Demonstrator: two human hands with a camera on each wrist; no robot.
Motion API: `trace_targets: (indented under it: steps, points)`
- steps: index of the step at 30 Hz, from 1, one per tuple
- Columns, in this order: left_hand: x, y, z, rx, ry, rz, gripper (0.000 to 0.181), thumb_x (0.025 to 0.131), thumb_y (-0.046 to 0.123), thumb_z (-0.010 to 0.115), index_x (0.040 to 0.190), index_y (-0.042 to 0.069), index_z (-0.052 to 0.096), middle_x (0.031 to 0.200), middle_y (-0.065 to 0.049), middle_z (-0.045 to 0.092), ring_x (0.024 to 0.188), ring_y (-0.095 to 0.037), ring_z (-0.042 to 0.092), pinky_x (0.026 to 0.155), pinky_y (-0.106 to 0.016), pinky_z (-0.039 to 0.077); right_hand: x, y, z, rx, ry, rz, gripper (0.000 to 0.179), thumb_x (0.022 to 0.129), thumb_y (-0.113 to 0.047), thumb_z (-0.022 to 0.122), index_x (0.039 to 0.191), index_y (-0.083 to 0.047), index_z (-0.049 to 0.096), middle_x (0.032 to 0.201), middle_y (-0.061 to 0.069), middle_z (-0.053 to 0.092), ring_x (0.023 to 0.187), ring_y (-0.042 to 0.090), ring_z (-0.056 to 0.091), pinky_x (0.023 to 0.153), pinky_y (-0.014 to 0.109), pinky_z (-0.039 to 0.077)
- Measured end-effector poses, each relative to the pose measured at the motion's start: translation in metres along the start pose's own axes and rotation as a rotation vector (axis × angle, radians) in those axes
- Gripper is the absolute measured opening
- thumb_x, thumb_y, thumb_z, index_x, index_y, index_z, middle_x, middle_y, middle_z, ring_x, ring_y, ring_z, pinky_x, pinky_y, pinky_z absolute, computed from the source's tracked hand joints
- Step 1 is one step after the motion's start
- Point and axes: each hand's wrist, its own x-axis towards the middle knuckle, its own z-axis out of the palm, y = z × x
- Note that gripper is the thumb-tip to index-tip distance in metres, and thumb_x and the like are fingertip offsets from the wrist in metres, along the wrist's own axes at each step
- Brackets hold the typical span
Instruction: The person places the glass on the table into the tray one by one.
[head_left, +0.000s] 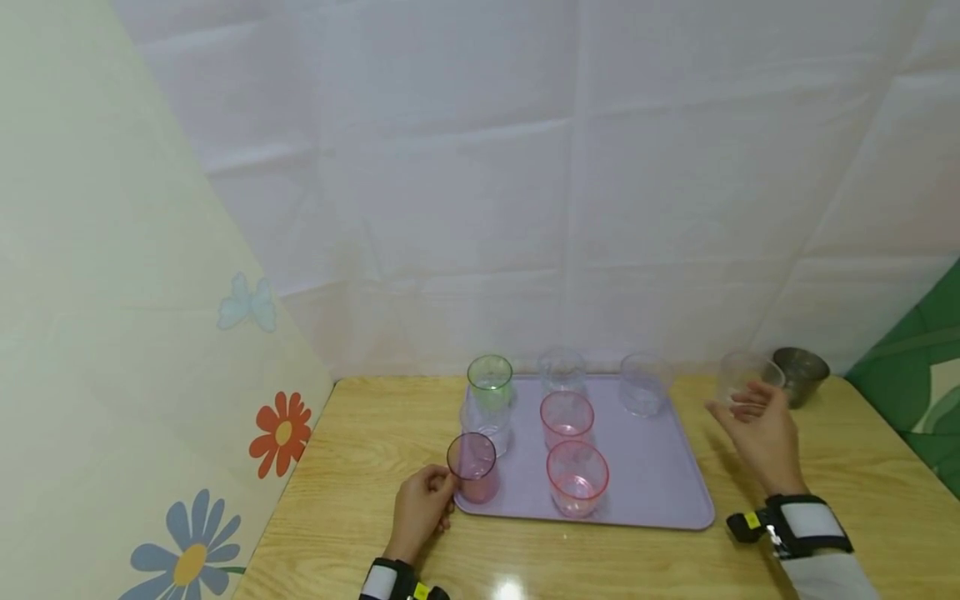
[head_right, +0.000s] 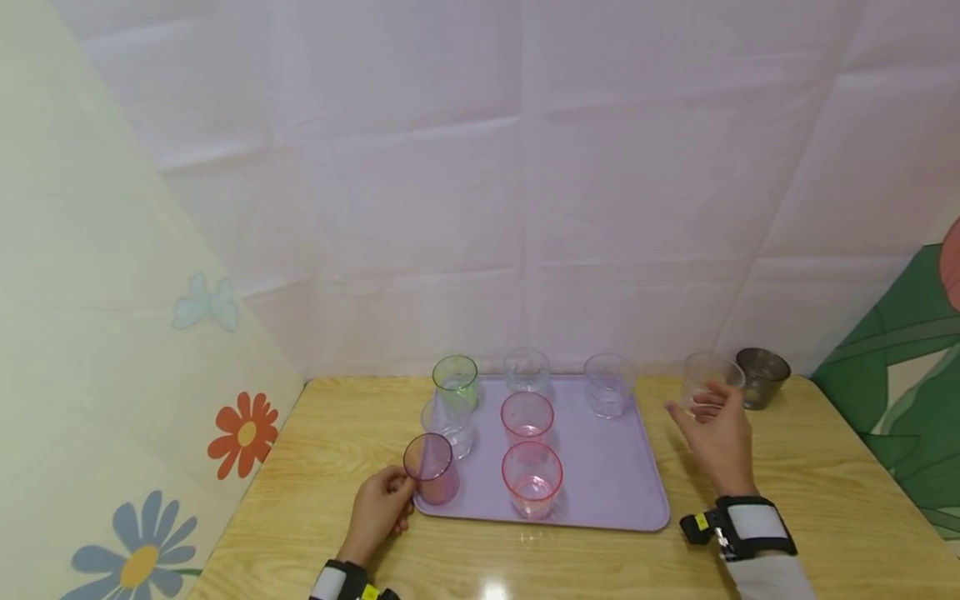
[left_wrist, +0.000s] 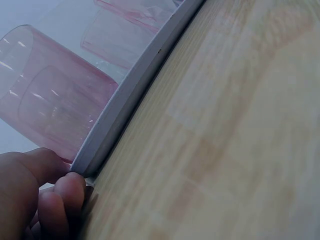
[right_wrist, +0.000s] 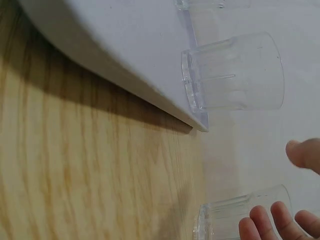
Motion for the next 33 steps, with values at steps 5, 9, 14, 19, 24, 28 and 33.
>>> trace_targets:
  steps: [5, 9, 14, 19, 24, 28, 33]
  points:
    - [0.0, -0.001, 0.0, -0.001, 0.003, 0.005, 0.01, 0.089, 0.021, 0.066, 0.094, 0.013, 0.067, 0.057, -0.001, 0.06, 0.034, -0.014, 0.053, 0.031, -0.032, 0.049, 0.002, -0.001, -0.002, 0.009, 0.048, 0.039, 0.068, 0.084, -0.018, 0.074, 0.136, 0.002, 0.035, 0.107, 0.005, 0.051, 0.077, -0.012, 0.047, 0.068, -0.002, 0.038]
    - [0.0, -0.001, 0.0, 0.006, 0.0, 0.01, 0.01, 0.089, 0.021, 0.066, 0.093, 0.012, 0.067, 0.056, -0.001, 0.06, 0.034, -0.014, 0.053, 0.031, -0.032, 0.049, 0.005, 0.001, -0.004, -0.031, 0.075, 0.087, 0.066, 0.084, -0.016, 0.073, 0.136, 0.0, 0.036, 0.108, 0.003, 0.05, 0.073, -0.014, 0.043, 0.064, -0.001, 0.037]
    - [0.0, -0.002, 0.001, 0.016, -0.01, 0.007, 0.01, 0.089, 0.022, 0.066, 0.093, 0.012, 0.067, 0.056, -0.001, 0.06, 0.034, -0.014, 0.053, 0.031, -0.032, 0.049, 0.009, 0.004, -0.006, -0.059, 0.102, 0.135, 0.07, 0.083, -0.019, 0.074, 0.137, -0.002, 0.033, 0.109, -0.001, 0.044, 0.074, -0.007, 0.043, 0.062, 0.002, 0.036]
    - [0.0, -0.001, 0.0, 0.005, -0.003, 0.011, 0.01, 0.089, 0.021, 0.066, 0.093, 0.012, 0.067, 0.056, -0.001, 0.06, 0.034, -0.014, 0.053, 0.031, -0.032, 0.049, 0.012, 0.007, -0.006, -0.077, 0.102, 0.183, 0.077, 0.082, -0.027, 0.074, 0.14, -0.004, 0.028, 0.122, 0.003, 0.034, 0.082, 0.002, 0.04, 0.065, 0.005, 0.035]
    - [0.0, 0.0, 0.0, 0.015, 0.001, 0.012, 0.01, 0.089, 0.021, 0.066, 0.093, 0.012, 0.067, 0.056, -0.001, 0.06, 0.034, -0.014, 0.053, 0.031, -0.032, 0.049, 0.016, 0.012, -0.007, -0.093, 0.108, 0.205, 0.083, 0.081, -0.03, 0.074, 0.143, -0.005, 0.026, 0.137, 0.011, 0.025, 0.102, 0.017, 0.044, 0.084, 0.019, 0.04]
    - [-0.001, 0.0, 0.0, 0.014, -0.001, 0.006, 0.011, 0.089, 0.022, 0.066, 0.094, 0.012, 0.067, 0.056, 0.0, 0.061, 0.034, -0.014, 0.053, 0.031, -0.032, 0.049, 0.017, 0.013, -0.007, -0.056, 0.061, 0.203, 0.087, 0.084, -0.029, 0.071, 0.146, -0.001, 0.018, 0.145, 0.021, 0.021, 0.127, 0.039, 0.032, 0.103, 0.049, 0.035]
    - [-0.001, 0.0, 0.0, -0.003, -0.004, 0.009, 0.01, 0.089, 0.021, 0.066, 0.094, 0.012, 0.067, 0.056, -0.001, 0.061, 0.034, -0.014, 0.053, 0.031, -0.032, 0.049, 0.02, 0.013, -0.007, -0.015, 0.023, 0.204, 0.089, 0.086, -0.026, 0.069, 0.148, -0.001, 0.011, 0.149, 0.025, 0.02, 0.133, 0.045, 0.027, 0.109, 0.057, 0.029]
